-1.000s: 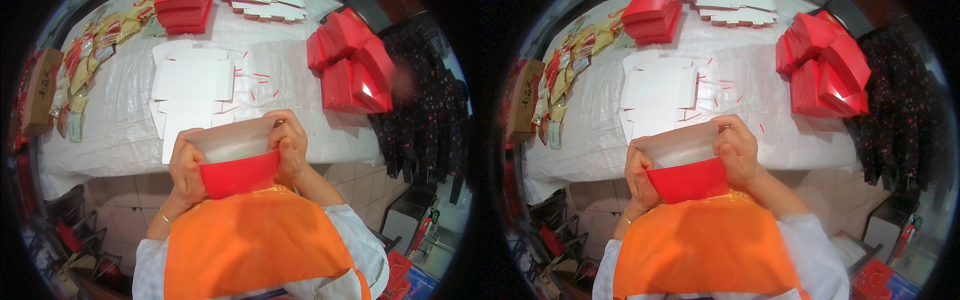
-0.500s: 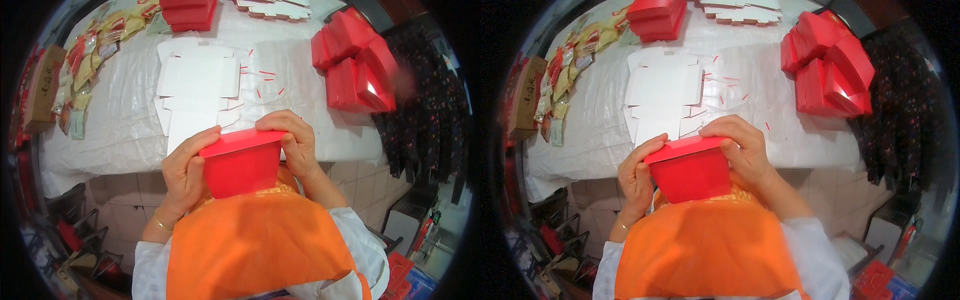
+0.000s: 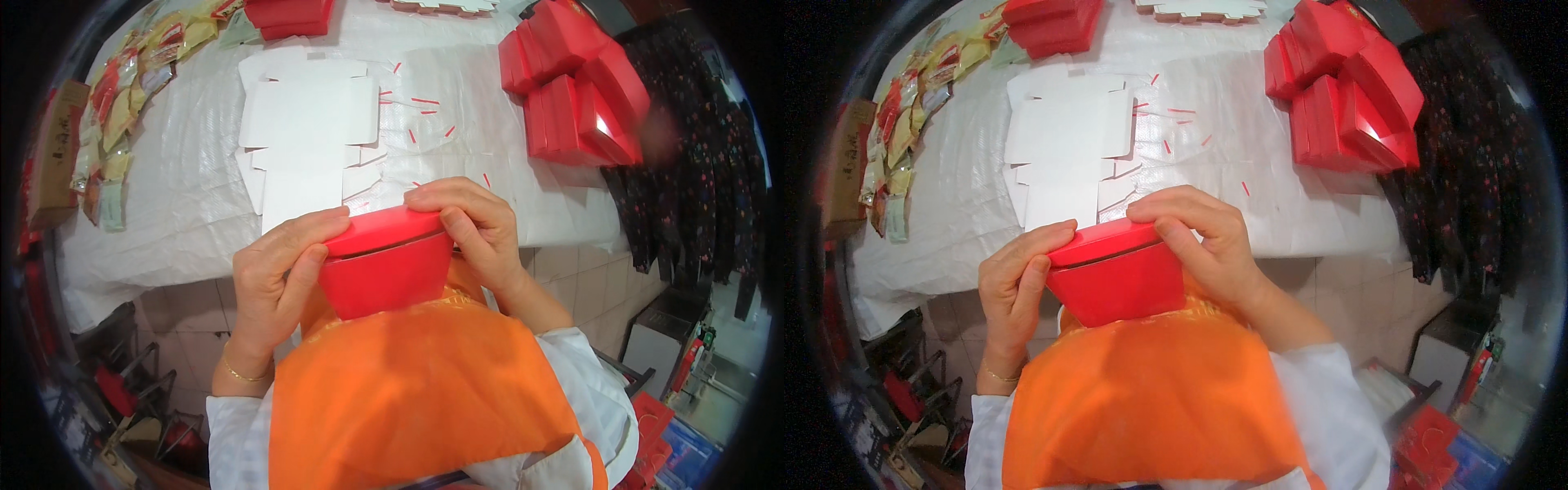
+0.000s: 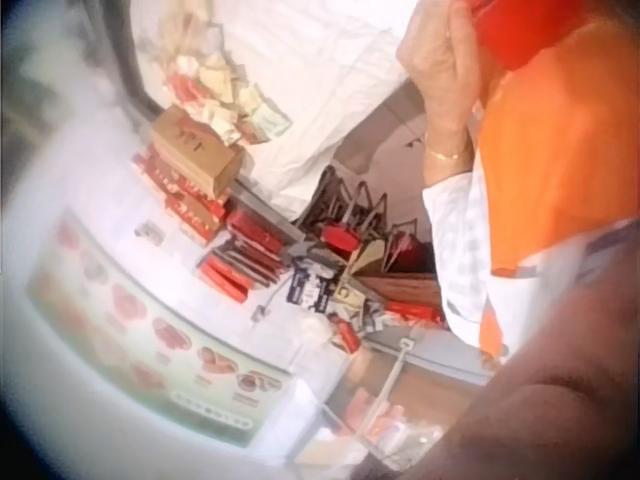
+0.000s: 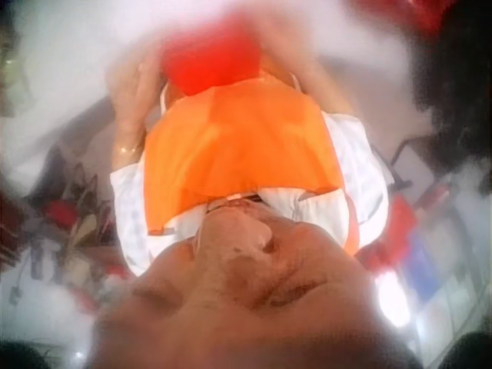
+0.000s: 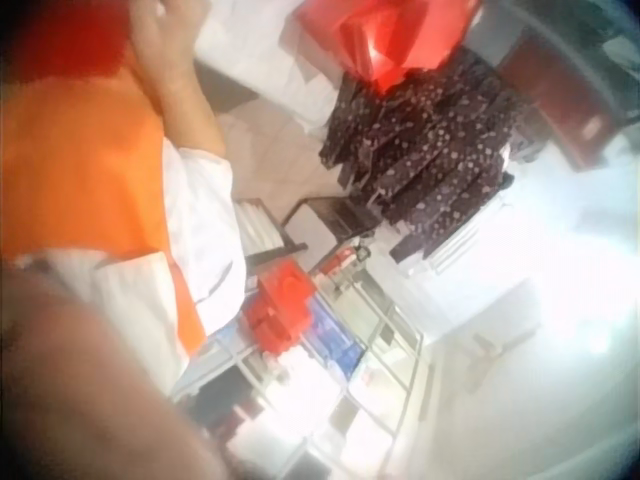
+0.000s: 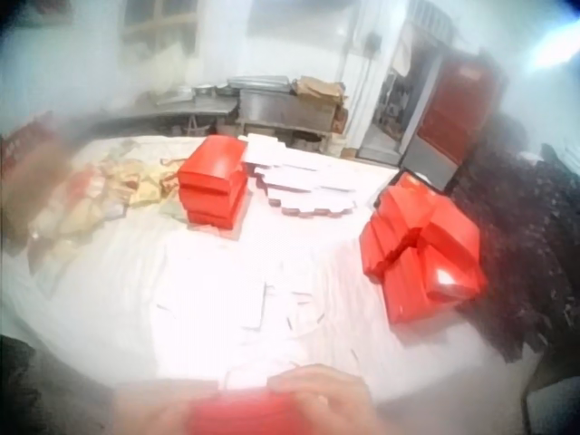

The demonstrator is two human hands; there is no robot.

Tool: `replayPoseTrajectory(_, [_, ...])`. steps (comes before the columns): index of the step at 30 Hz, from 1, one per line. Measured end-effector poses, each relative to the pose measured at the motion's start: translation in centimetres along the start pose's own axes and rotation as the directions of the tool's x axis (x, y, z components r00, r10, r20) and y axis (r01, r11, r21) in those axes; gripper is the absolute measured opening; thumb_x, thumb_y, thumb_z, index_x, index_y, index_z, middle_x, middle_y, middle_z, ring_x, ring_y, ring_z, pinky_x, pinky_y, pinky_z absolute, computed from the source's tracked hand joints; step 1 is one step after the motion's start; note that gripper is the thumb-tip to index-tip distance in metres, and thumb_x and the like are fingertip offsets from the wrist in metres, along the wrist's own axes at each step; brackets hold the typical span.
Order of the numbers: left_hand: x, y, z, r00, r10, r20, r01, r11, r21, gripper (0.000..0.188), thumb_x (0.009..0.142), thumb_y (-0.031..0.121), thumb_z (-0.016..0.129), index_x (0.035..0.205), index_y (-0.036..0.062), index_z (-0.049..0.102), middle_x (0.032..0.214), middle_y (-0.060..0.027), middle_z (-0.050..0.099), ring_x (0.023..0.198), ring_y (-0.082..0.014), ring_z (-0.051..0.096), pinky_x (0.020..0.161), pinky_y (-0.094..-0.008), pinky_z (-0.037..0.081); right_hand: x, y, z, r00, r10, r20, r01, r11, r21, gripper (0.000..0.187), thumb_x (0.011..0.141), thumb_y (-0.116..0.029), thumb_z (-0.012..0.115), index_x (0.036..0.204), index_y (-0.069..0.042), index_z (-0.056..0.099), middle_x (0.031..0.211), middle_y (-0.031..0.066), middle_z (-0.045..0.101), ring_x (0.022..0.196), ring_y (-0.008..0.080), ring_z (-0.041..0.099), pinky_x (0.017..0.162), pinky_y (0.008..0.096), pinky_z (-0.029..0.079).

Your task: The person assembles small red cardboard boxes by folding the flat pieces into shape. They then place small packaged items into the boxes and close the lids. Finally, the person arranges the completed boxes into a black tray.

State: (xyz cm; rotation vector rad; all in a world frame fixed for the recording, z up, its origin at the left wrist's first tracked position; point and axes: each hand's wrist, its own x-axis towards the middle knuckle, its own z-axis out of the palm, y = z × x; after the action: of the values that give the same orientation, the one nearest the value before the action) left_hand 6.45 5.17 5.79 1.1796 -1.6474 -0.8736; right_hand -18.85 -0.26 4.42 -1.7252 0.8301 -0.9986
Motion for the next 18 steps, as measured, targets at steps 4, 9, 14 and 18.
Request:
replayPoseTrajectory(4, [-0.1,-0.3,-0.4,0.999,0.011,0.039,-0.011,1.0,0.006,0.024,0.096,0.003,0.054,0.112,-0.0027,0.07,0.112,-0.0192,0.071,0.099,-0.025,0.07,0.082,-0.0303,0.055,0.1,0.0,-0.6,0.997,0.023,0.079,-0.02,0.999,-0.03,0.032,0.102,-0.017,0.047,0.11,0.002,0.071,0.112,0.0161,0.07,0.107,0.0267,0.065,0.091,0.0356,0.05])
replayPoseTrajectory(9, [-1.0,-1.0,-0.3,0.996,-0.089,0.018,0.09,0.993,-0.071,0.027,0.098,0.009,0.051,0.114,-0.0026,0.07,0.116,-0.0205,0.069,0.098,-0.0261,0.07,0.08,-0.0303,0.054,0.6,-0.9,-0.8,0.98,0.083,0.181,-0.089,0.996,0.026,0.036,0.102,-0.022,0.045,0.114,0.001,0.07,0.121,0.0173,0.067,0.116,0.0288,0.061,0.098,0.0379,0.047])
replayPoseTrajectory(14, [-1.2,-1.9,0.8,0.998,0.03,-0.051,-0.031,0.999,-0.012,0.027,0.098,0.011,0.052,0.117,-0.0016,0.068,0.118,-0.0208,0.068,0.099,-0.0275,0.069,0.083,-0.0328,0.054,0.0,-0.2,-0.9,0.981,0.037,0.193,-0.033,0.999,-0.025,0.035,0.101,-0.021,0.046,0.117,0.0,0.069,0.129,0.0192,0.062,0.118,0.0288,0.059,0.099,0.0388,0.047])
replayPoseTrajectory(18, [-1.1,-2.6,1.6,0.99,0.133,-0.05,-0.128,0.987,0.094,0.027,0.097,0.012,0.055,0.116,-0.0004,0.068,0.119,-0.0213,0.068,0.102,-0.0301,0.069,0.088,-0.034,0.053,-0.6,0.4,-1.0,0.984,0.023,0.177,-0.015,0.999,-0.044,0.033,0.1,-0.016,0.047,0.116,0.0,0.07,0.13,0.0214,0.06,0.118,0.0294,0.059,0.099,0.0389,0.047])
